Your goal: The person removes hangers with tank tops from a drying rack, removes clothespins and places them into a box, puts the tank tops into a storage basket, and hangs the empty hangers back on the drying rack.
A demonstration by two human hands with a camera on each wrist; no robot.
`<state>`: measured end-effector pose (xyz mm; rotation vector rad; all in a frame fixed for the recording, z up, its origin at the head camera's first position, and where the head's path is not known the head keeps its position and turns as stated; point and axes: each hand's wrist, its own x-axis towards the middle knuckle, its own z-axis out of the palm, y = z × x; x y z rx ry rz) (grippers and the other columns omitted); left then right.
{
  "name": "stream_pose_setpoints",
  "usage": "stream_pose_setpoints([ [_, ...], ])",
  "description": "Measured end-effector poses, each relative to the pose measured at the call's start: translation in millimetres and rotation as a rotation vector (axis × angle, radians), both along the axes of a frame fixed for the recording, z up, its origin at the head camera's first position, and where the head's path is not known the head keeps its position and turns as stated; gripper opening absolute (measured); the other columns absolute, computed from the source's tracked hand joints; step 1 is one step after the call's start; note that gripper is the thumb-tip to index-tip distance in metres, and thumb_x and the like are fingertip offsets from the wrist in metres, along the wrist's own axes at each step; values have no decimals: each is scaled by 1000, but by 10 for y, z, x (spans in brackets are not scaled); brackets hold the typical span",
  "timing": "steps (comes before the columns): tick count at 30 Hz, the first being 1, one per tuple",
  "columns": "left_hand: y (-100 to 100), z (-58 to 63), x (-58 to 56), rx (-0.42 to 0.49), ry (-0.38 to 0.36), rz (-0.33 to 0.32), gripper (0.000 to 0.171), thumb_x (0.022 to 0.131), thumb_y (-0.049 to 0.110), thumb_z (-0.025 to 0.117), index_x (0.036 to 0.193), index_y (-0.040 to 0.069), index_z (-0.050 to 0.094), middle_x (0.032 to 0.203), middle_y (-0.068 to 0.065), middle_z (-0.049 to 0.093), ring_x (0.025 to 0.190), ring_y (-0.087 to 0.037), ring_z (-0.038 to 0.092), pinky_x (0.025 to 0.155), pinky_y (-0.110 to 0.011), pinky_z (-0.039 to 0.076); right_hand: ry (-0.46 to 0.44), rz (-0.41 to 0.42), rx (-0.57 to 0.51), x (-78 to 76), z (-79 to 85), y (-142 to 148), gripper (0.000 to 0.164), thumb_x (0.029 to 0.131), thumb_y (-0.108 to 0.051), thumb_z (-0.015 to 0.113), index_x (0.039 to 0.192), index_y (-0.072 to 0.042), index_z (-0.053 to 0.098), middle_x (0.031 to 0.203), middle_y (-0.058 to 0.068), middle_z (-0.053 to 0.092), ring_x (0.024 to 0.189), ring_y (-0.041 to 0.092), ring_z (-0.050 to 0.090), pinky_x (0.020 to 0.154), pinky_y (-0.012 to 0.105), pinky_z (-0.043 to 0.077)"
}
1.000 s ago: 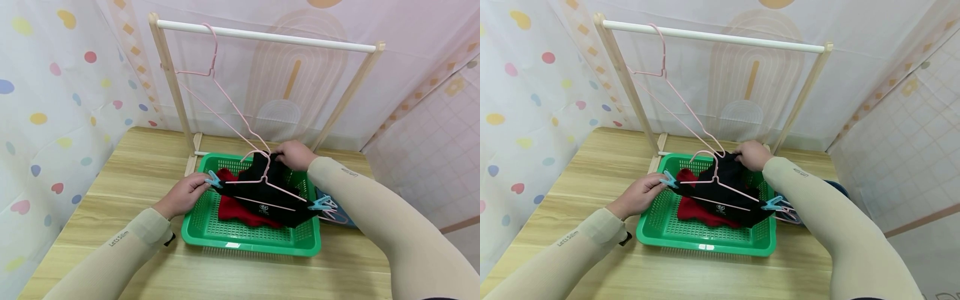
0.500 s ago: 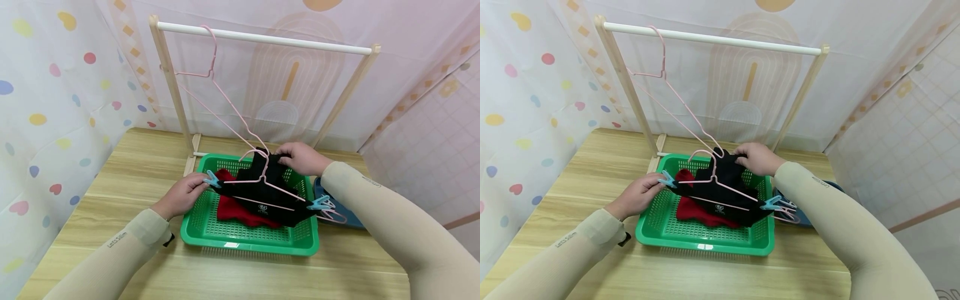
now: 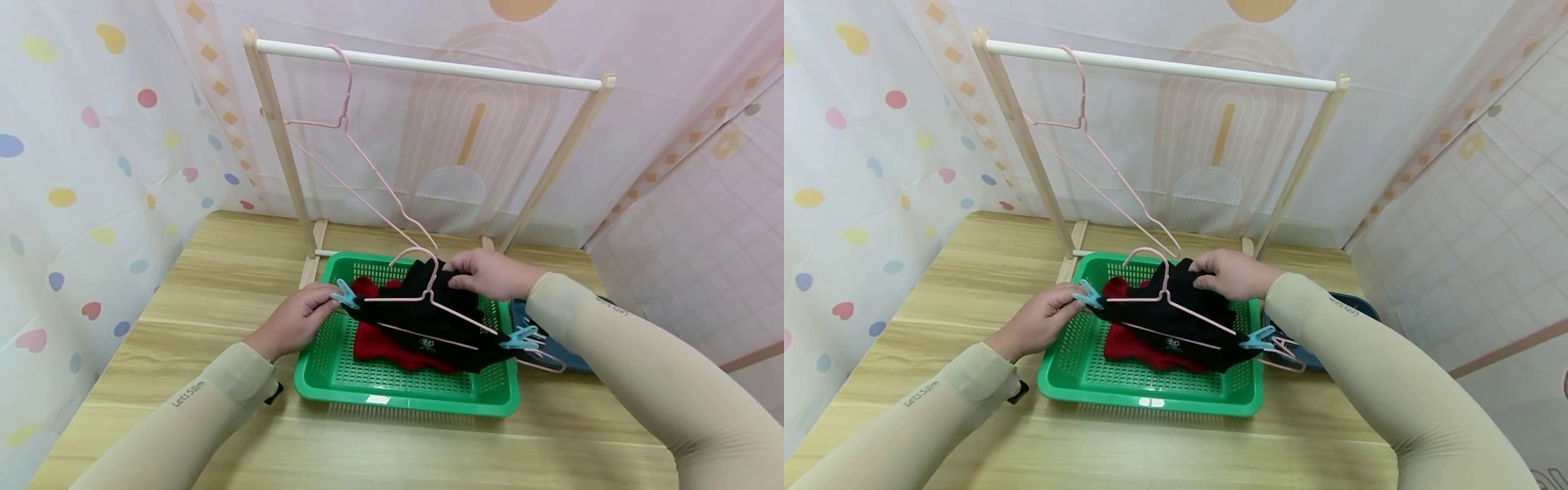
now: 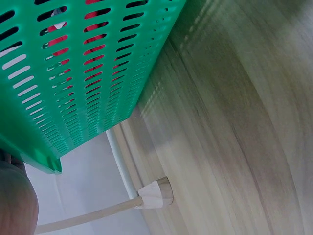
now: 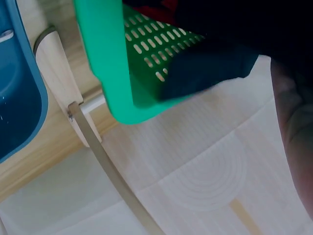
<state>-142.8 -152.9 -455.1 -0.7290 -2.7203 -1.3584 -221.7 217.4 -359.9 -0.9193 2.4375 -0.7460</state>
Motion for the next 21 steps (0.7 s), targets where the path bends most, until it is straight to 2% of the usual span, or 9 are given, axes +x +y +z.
stream_pose_setpoints([
  [4,4,16,11,-4,2,1,21,109,11,55,111,12,75,125,-5,72,122,-25,61,104,-51,52,-31,54,29,16,-28,-17,15,105,-14,63,115,-12,75,102,-2,72,96,10,61,94,35,50],
  [10,0,23,17,-8,13,-4,20,109,10,55,108,13,75,123,-4,72,120,-23,62,104,-51,53,-45,105,65,28,-83,-30,9,105,-14,63,107,-13,72,88,-5,58,86,13,54,84,34,45],
  [16,0,24,23,-6,4,-8,21,109,10,55,107,14,75,122,-4,73,120,-23,61,103,-50,52,-51,144,94,53,-126,-72,10,106,-14,61,108,-14,71,92,-5,63,88,11,55,86,32,47],
  [21,-2,19,27,-4,2,-1,20,109,10,56,106,14,75,123,-5,73,121,-24,61,104,-52,52,-38,118,127,48,-167,-80,12,106,-17,62,112,-15,73,98,-4,66,92,12,57,88,34,49],
])
